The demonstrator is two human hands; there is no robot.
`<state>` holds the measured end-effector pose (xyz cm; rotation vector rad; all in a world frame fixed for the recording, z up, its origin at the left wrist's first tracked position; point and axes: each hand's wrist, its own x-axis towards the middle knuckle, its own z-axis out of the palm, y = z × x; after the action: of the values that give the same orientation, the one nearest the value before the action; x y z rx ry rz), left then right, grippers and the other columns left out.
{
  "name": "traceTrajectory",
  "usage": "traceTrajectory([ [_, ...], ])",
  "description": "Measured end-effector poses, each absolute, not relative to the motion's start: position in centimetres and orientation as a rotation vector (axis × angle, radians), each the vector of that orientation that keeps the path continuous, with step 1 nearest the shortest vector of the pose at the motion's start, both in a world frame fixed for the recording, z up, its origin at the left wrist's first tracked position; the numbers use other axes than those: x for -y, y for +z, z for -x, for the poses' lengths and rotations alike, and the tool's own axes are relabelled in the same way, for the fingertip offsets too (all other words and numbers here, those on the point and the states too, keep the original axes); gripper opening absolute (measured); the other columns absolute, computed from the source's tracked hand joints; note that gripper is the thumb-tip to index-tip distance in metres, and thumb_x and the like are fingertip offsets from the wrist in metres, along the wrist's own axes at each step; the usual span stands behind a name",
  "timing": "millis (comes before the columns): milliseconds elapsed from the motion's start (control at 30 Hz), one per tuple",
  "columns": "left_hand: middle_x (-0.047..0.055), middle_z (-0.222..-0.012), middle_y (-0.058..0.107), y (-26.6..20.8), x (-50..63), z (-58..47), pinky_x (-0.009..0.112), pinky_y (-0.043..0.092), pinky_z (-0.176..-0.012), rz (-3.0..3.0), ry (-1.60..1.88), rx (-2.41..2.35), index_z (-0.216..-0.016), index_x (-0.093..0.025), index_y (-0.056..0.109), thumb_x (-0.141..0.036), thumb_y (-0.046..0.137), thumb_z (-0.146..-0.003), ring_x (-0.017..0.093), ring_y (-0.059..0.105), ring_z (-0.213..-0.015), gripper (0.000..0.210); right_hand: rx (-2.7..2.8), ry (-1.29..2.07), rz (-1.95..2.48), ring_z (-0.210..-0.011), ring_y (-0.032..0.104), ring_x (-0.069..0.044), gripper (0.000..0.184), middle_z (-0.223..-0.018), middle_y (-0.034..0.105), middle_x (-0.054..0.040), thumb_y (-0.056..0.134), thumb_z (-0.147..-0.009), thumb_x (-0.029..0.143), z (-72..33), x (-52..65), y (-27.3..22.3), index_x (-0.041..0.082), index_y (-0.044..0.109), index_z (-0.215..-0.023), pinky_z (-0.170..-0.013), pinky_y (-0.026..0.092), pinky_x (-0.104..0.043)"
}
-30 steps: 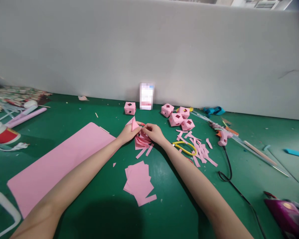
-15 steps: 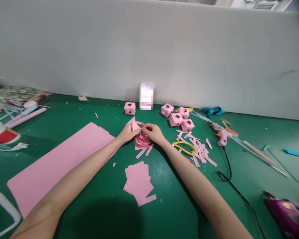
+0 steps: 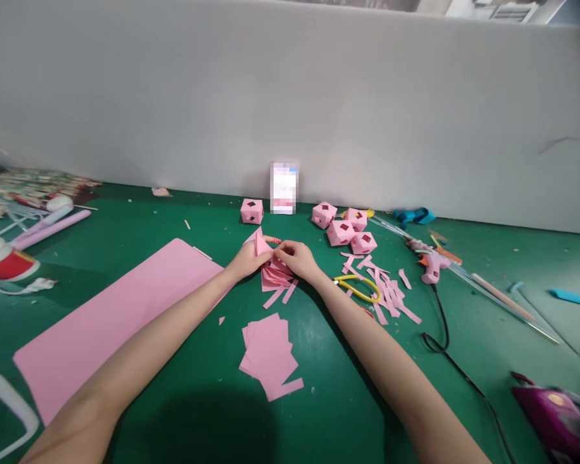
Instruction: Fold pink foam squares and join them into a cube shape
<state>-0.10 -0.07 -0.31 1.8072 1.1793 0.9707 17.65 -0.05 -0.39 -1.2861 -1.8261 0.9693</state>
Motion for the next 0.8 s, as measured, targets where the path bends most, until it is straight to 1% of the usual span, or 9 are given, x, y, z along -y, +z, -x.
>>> traceTrajectory([
  [133, 0.009, -0.108, 0.073, -0.5, 0.0, 0.0, 0.037, 0.053, -0.089, -1.764, 0.954, -1.205, -0.113, -0.014, 0.068, -0.022, 0.059, -0.076, 0.023, 0.069, -0.095, 0.039, 1.822, 0.969, 1.296, -0.069, 0.059, -0.014, 0.018, -0.074, 0.069, 0.0, 0.058, -0.082, 0.031, -17.6, 0.0, -0.5, 0.018, 0.069, -0.074, -0.065, 0.04, -0.024],
  [300, 0.009, -0.108, 0.072, -1.2, -0.3, 0.2, 0.035, 0.051, -0.091, -1.758, 1.057, -1.164, -0.119, -0.014, 0.065, -0.016, 0.06, -0.071, 0.021, 0.067, -0.094, 0.049, 1.819, 0.986, 1.259, -0.073, 0.062, -0.015, 0.015, -0.076, 0.071, 0.0002, 0.058, -0.081, 0.028, -17.7, 0.0, -0.5, 0.019, 0.069, -0.076, -0.068, 0.041, -0.025],
  [367, 0.008, -0.104, 0.073, -1.3, -0.4, 0.3, 0.034, 0.051, -0.089, -1.739, 1.069, -1.132, -0.122, -0.014, 0.063, -0.016, 0.06, -0.07, 0.02, 0.067, -0.09, 0.053, 1.808, 0.998, 1.252, -0.072, 0.062, -0.015, 0.014, -0.076, 0.07, 0.0005, 0.058, -0.08, 0.027, -17.7, 0.0, -0.6, 0.019, 0.068, -0.076, -0.069, 0.042, -0.024],
  [467, 0.004, -0.088, 0.071, -1.3, -0.4, 0.3, 0.031, 0.051, -0.081, -1.675, 1.063, -1.089, -0.125, -0.013, 0.061, -0.016, 0.062, -0.07, 0.017, 0.066, -0.078, 0.055, 1.805, 1.004, 1.26, -0.071, 0.061, -0.014, 0.015, -0.075, 0.07, 0.0007, 0.058, -0.081, 0.029, -17.7, 0.0, -0.5, 0.019, 0.067, -0.076, -0.068, 0.042, -0.024],
  [533, -0.001, -0.074, 0.067, -1.3, -0.4, 0.3, 0.028, 0.05, -0.072, -1.6, 1.052, -1.052, -0.126, -0.014, 0.06, -0.017, 0.062, -0.072, 0.015, 0.063, -0.067, 0.054, 1.807, 0.984, 1.276, -0.071, 0.061, -0.015, 0.019, -0.075, 0.07, 0.0002, 0.057, -0.083, 0.033, -17.7, 0.0, -0.5, 0.019, 0.066, -0.075, -0.067, 0.041, -0.025],
  [600, -0.004, -0.066, 0.062, -1.2, -0.3, 0.3, 0.026, 0.048, -0.066, -1.518, 1.043, -1.007, -0.126, -0.014, 0.058, -0.018, 0.062, -0.074, 0.013, 0.06, -0.06, 0.052, 1.814, 0.961, 1.294, -0.071, 0.06, -0.015, 0.022, -0.074, 0.069, -0.0003, 0.056, -0.085, 0.037, -17.6, 0.0, -0.5, 0.019, 0.066, -0.074, -0.066, 0.04, -0.025],
  [667, -0.004, -0.064, 0.061, -1.0, -0.2, 0.2, 0.025, 0.047, -0.062, -1.466, 1.041, -0.968, -0.124, -0.013, 0.059, -0.019, 0.063, -0.075, 0.012, 0.058, -0.057, 0.05, 1.813, 0.95, 1.311, -0.07, 0.06, -0.015, 0.024, -0.074, 0.069, -0.0006, 0.056, -0.085, 0.038, -17.6, 0.0, -0.5, 0.019, 0.065, -0.073, -0.065, 0.04, -0.025],
  [800, -0.004, -0.065, 0.061, -0.8, -0.1, 0.1, 0.023, 0.046, -0.06, -1.46, 1.049, -0.951, -0.121, -0.013, 0.06, -0.019, 0.066, -0.074, 0.011, 0.058, -0.058, 0.048, 1.78, 0.967, 1.298, -0.071, 0.06, -0.015, 0.025, -0.075, 0.069, -0.0005, 0.056, -0.085, 0.04, -17.6, -0.1, -0.6, 0.019, 0.064, -0.075, -0.065, 0.041, -0.025],
])
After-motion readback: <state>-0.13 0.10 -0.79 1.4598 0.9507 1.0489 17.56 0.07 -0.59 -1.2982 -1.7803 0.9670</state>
